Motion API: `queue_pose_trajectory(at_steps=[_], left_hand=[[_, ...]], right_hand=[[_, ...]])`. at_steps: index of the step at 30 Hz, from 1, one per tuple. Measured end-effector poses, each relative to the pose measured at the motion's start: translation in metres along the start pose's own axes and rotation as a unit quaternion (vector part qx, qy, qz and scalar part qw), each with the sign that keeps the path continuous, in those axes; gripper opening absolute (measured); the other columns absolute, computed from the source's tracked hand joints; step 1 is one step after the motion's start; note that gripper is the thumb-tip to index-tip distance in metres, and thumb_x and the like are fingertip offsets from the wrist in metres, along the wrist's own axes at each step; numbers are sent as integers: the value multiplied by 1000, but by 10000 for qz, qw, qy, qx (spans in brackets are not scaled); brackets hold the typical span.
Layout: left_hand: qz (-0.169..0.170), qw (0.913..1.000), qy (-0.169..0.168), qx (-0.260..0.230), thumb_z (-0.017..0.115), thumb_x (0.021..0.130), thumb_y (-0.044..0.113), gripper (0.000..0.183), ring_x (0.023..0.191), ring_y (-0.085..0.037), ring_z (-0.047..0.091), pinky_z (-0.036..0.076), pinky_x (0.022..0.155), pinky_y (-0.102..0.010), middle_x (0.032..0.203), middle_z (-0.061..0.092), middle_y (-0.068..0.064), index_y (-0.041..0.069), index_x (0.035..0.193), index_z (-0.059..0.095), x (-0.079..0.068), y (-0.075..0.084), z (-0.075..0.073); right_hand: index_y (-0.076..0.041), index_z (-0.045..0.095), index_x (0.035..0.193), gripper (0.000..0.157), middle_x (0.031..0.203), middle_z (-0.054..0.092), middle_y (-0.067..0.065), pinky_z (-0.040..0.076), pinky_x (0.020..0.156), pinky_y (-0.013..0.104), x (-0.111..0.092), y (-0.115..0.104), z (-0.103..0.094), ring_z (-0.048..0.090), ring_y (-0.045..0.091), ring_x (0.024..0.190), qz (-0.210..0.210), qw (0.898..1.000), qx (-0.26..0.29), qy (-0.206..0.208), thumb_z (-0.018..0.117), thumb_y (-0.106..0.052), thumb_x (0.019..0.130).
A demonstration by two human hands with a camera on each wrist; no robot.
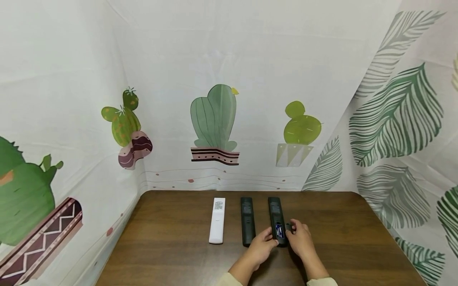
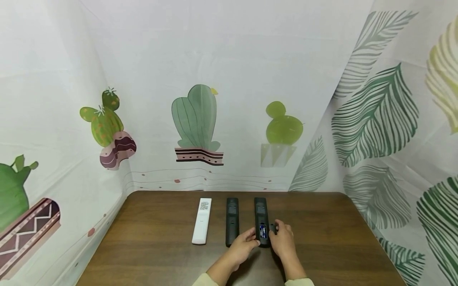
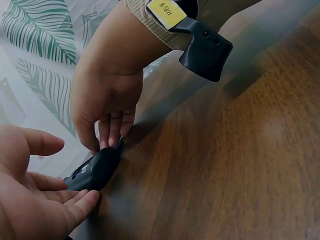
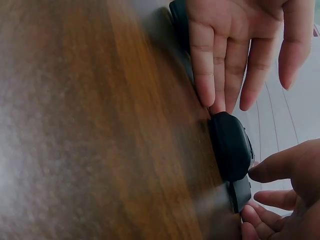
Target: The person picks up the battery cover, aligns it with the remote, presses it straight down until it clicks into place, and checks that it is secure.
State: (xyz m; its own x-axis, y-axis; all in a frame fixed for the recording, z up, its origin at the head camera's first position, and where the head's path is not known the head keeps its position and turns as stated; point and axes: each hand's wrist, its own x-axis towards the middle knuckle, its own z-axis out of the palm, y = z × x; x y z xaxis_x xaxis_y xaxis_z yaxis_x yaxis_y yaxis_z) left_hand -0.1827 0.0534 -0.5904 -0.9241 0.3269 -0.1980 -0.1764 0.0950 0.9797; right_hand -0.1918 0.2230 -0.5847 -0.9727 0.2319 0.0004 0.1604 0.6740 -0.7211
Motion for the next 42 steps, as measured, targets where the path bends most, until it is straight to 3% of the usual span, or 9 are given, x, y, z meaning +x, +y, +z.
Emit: queue_pose_trajectory(at_steps=[7, 14, 23, 32, 42], left_hand=[[-149, 9990, 70, -422, 65, 92, 14, 61, 135, -39, 51, 45, 107, -56, 147, 53, -24, -6, 146, 46, 6, -3, 3], [-162, 9975, 190, -662, 63, 91, 15, 58, 116, -36, 63, 45, 104, -60, 143, 55, -25, -8, 142, 49, 10, -1, 1], [-158, 9960, 384, -795, 64, 90, 11, 52, 118, -34, 62, 48, 103, -55, 138, 58, -24, -7, 137, 54, 8, 2, 4], [-34, 9948, 605, -814, 63, 88, 9, 46, 104, -22, 63, 53, 94, -41, 133, 62, -20, -5, 132, 58, 7, 1, 7], [165, 9915, 780, -1031, 62, 86, 6, 50, 116, -27, 62, 53, 98, -41, 131, 63, -21, -9, 134, 56, 13, -3, 10]], right_hand=[[8, 48, 140, 51, 119, 58, 29, 52, 88, 49, 1, 5, 2, 63, 38, 105, 77, 9999, 97, -81, 60, -10, 94], [8, 49, 139, 53, 114, 59, 26, 51, 83, 43, 2, 8, 1, 62, 34, 102, 99, 9999, 63, -107, 63, -8, 90], [8, 54, 135, 51, 107, 60, 22, 47, 79, 36, 2, 7, -2, 61, 31, 97, 50, 9999, 25, -129, 64, -9, 88], [7, 60, 128, 44, 102, 62, 18, 44, 75, 34, 5, 9, -1, 58, 26, 90, 32, 9998, 52, -169, 64, -9, 87], [6, 63, 125, 41, 99, 62, 17, 42, 72, 30, 4, 8, -1, 56, 22, 86, 67, 9996, 238, -160, 63, -7, 87]])
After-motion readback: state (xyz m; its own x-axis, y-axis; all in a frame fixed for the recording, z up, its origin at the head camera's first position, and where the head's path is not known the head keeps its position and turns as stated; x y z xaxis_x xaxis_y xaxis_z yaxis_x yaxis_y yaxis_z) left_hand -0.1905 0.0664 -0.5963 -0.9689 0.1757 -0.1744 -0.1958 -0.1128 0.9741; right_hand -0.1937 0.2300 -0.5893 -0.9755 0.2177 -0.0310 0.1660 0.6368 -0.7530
